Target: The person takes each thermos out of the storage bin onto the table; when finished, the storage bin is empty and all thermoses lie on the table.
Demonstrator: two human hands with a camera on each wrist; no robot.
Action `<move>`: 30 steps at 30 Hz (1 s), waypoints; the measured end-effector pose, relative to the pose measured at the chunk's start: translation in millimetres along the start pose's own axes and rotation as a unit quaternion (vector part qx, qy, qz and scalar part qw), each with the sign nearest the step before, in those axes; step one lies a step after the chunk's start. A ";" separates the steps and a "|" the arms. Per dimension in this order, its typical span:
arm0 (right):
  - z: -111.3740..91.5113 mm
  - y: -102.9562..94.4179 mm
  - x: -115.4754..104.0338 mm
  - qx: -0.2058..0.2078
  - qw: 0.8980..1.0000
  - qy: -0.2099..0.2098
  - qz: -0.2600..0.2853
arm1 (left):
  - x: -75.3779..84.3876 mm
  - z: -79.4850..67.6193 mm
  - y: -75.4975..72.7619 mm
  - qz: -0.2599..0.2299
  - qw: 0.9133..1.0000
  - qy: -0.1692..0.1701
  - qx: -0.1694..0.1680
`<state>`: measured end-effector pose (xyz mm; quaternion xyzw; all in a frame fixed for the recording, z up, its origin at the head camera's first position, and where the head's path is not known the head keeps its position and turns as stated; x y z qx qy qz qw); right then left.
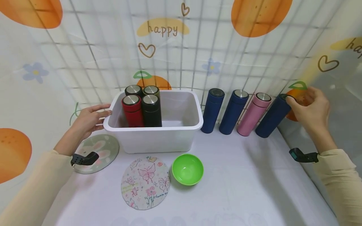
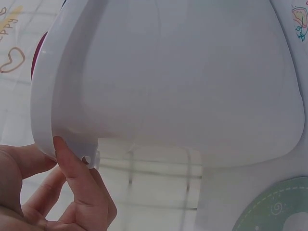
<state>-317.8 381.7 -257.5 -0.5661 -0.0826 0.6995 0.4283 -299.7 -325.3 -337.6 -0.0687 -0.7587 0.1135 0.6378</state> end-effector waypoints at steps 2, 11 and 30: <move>-6.9 0.3 -11.3 -0.003 1.000 -0.015 0.006 | 0.9 0.0 -0.6 0.003 1.000 0.001 0.002; -28.3 11.5 -50.8 -0.013 0.996 -0.087 0.031 | 4.3 -0.8 -0.3 -0.007 1.000 0.000 -0.001; -73.2 47.1 -100.4 -0.056 0.979 -0.190 0.038 | -1.6 1.4 0.0 0.011 1.000 -0.012 0.008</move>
Point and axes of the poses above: each hand's wrist, its own z-axis towards the middle knuckle, its own y-axis out of the palm, x = y × z, the point moved 6 cm from there along z, towards the middle knuckle
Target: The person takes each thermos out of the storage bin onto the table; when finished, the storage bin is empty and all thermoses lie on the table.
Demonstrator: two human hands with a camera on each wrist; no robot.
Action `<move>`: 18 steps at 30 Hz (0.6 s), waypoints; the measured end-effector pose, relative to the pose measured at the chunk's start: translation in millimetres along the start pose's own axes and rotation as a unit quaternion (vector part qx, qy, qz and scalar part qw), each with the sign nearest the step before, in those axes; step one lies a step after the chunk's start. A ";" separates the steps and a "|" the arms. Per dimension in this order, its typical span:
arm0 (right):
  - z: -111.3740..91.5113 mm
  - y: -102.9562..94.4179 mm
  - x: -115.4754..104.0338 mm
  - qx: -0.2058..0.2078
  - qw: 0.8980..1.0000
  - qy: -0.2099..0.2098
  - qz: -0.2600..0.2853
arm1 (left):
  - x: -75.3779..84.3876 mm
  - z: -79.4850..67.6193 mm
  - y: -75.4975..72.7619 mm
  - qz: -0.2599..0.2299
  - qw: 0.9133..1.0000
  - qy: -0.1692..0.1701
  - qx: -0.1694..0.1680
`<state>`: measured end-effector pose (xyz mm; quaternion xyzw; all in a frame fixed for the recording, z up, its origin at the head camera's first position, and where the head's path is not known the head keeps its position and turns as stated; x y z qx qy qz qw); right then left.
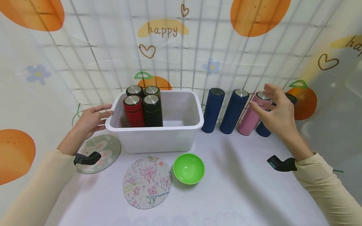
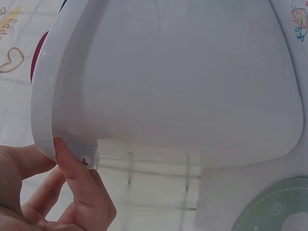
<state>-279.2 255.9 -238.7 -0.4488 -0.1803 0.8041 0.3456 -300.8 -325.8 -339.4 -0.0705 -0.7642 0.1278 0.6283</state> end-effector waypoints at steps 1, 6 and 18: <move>-0.8 2.9 -1.9 -0.002 1.000 -0.002 0.004 | 0.0 -0.3 0.0 -0.002 1.000 0.000 0.000; -3.8 17.9 -9.0 -0.016 1.000 -0.007 0.009 | -1.0 -2.2 0.1 -0.007 1.000 -0.003 -0.002; -7.5 55.2 -18.4 -0.049 0.994 -0.026 0.091 | 0.4 -1.2 0.3 0.001 1.000 -0.005 0.004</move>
Point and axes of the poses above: each hand's wrist, its own z-axis towards the middle knuckle, its own y-axis out of the palm, x = y × z, the point moved 6 cm from there along z, towards the middle knuckle
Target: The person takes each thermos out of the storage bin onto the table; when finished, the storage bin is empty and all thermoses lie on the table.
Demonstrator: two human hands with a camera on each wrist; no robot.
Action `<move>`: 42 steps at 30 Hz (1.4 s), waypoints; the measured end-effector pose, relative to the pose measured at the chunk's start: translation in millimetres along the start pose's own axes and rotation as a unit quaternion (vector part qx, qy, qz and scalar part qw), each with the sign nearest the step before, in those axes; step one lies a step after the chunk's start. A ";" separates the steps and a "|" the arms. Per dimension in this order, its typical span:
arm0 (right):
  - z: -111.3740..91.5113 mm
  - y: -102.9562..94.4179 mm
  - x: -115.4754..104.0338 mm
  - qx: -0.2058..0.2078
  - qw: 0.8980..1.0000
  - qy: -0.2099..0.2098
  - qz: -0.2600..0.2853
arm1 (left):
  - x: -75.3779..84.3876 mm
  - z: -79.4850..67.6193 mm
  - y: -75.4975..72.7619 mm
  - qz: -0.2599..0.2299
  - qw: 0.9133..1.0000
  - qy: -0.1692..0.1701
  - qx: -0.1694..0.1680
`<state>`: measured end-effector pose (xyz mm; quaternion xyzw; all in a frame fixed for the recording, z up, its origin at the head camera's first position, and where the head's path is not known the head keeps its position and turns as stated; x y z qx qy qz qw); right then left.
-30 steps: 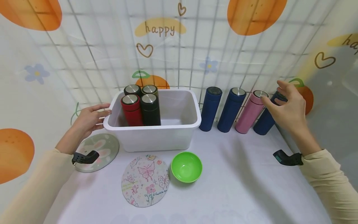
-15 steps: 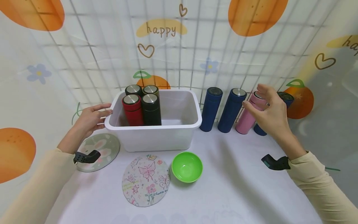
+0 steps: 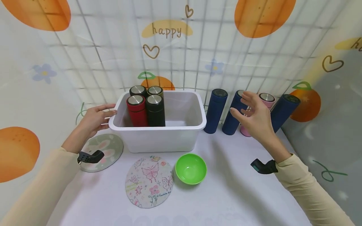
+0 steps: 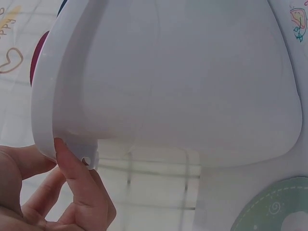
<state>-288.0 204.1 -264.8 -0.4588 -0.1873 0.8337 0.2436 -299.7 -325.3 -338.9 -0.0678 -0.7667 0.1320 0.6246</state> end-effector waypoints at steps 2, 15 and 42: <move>-0.4 4.6 0.6 -0.002 1.000 -0.002 0.012 | -0.6 0.6 0.4 0.001 1.000 0.001 0.001; 1.0 29.3 -5.6 -0.019 0.999 -0.014 0.028 | 0.9 0.2 -2.0 -0.014 1.000 0.012 0.000; -0.5 78.0 -26.4 -0.066 0.994 -0.023 0.078 | 0.2 -2.0 -2.0 -0.005 1.000 0.011 0.001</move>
Point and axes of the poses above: each hand's wrist, its own z-axis towards the middle knuckle, its own y-axis out of the palm, x = y × z, the point moved 6 cm from there along z, towards the middle knuckle
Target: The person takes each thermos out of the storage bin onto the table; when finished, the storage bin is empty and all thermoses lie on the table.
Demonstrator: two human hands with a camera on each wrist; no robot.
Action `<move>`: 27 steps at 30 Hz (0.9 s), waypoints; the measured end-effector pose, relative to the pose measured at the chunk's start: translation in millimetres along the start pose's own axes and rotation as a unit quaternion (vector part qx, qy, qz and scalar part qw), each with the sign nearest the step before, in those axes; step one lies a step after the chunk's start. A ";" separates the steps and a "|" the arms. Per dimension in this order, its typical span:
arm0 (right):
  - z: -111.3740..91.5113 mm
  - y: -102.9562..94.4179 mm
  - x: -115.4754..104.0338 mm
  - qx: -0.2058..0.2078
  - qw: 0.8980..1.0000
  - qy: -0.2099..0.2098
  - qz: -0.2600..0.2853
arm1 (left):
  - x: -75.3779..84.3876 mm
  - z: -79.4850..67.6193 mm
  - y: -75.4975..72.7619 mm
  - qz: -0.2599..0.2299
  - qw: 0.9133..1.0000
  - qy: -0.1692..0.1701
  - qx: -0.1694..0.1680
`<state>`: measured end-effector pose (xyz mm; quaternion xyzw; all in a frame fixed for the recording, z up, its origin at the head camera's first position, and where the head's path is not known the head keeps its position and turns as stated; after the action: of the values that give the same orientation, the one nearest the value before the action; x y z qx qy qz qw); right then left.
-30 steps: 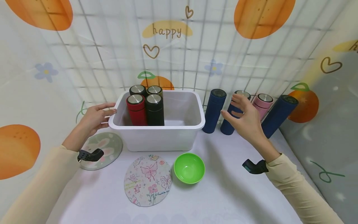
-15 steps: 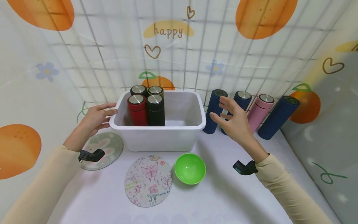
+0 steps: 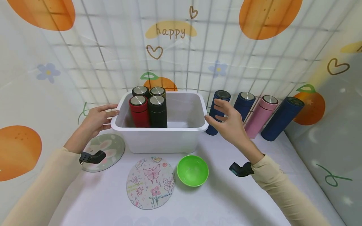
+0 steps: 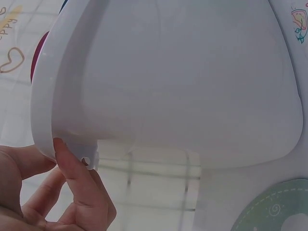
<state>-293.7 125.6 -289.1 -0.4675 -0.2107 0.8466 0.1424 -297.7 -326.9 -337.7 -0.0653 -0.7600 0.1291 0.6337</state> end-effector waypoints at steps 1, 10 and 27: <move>0.2 1.4 -0.6 -0.002 1.000 0.000 0.000 | 0.0 -0.2 -0.4 0.000 1.000 0.001 0.000; 3.5 13.8 -7.0 -0.007 1.000 -0.014 0.016 | -1.3 -0.2 -1.9 0.002 1.000 0.001 -0.001; 6.2 36.8 -15.6 -0.033 0.997 -0.025 0.066 | -2.0 2.3 0.4 0.004 1.000 0.000 0.001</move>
<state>-292.5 85.4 -292.8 -0.4637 -0.2106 0.8581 0.0650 -299.6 -327.4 -340.2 -0.0681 -0.7595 0.1325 0.6333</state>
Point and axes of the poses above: each hand's wrist, its own z-axis towards the middle knuckle, its own y-axis out of the palm, x = y × z, the point moved 6 cm from there along z, towards the middle knuckle
